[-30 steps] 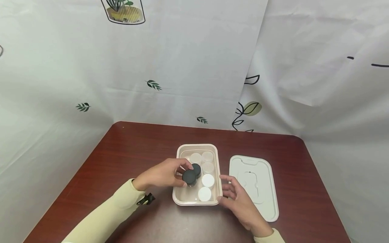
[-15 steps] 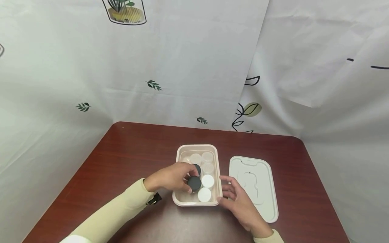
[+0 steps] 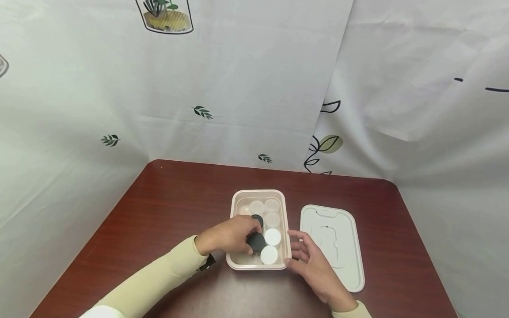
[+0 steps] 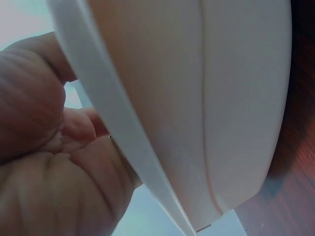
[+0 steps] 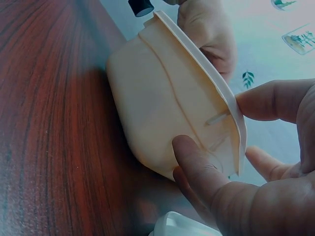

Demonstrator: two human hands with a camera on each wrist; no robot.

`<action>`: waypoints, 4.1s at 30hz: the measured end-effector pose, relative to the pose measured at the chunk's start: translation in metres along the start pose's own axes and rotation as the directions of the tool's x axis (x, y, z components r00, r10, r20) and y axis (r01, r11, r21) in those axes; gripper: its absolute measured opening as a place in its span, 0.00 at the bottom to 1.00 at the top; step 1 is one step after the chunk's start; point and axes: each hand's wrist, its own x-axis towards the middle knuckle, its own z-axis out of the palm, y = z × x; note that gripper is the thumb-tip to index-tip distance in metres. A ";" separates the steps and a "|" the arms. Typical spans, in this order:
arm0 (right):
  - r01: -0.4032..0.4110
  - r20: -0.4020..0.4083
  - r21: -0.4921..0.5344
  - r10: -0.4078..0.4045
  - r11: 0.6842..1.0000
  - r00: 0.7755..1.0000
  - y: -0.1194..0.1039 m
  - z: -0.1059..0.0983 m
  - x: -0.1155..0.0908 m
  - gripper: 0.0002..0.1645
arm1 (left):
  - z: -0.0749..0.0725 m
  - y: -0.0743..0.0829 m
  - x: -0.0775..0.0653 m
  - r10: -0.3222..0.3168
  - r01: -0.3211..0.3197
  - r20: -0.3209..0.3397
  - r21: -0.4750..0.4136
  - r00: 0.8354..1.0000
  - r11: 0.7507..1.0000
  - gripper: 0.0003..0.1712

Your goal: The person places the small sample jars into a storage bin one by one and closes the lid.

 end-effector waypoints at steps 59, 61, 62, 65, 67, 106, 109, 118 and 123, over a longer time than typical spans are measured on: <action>0.100 -0.274 -0.225 -0.162 0.969 0.948 -0.014 -0.048 -0.051 0.28 | 0.045 0.105 -0.032 -0.123 -0.214 -0.306 -0.853 0.944 0.475 0.30; 0.077 -0.312 -0.209 -0.141 0.975 0.940 -0.013 -0.058 -0.056 0.29 | 0.054 0.115 -0.029 -0.135 -0.201 -0.282 -0.880 0.950 0.430 0.31; 0.076 -0.326 -0.182 -0.133 0.980 0.936 -0.011 -0.063 -0.058 0.29 | 0.058 0.120 -0.027 -0.142 -0.190 -0.269 -0.890 0.952 0.415 0.32; 0.047 -0.375 -0.090 -0.078 0.995 0.924 -0.004 -0.076 -0.065 0.27 | 0.074 0.135 -0.017 -0.190 -0.165 -0.250 -0.911 0.949 0.377 0.33; 0.040 -0.408 -0.042 -0.054 0.998 0.911 0.002 -0.084 -0.067 0.25 | 0.085 0.141 -0.009 -0.219 -0.163 -0.250 -0.922 0.943 0.352 0.34; -0.187 -0.769 0.224 0.291 0.956 0.569 0.046 -0.112 -0.061 0.42 | 0.149 0.141 0.031 -0.462 -0.144 -0.186 -0.982 0.867 0.124 0.38; -0.195 -0.782 0.227 0.298 0.954 0.548 0.041 -0.111 -0.066 0.43 | 0.149 0.143 0.032 -0.483 -0.154 -0.184 -0.983 0.856 0.101 0.38; -0.224 -0.839 0.206 0.290 0.953 0.461 0.011 -0.114 -0.084 0.39 | 0.144 0.155 0.032 -0.477 -0.179 -0.195 -0.981 0.857 0.079 0.42; -0.166 -0.881 0.155 0.212 0.974 0.423 -0.013 -0.119 -0.081 0.32 | 0.133 0.163 0.026 -0.407 -0.211 -0.224 -0.974 0.885 0.077 0.43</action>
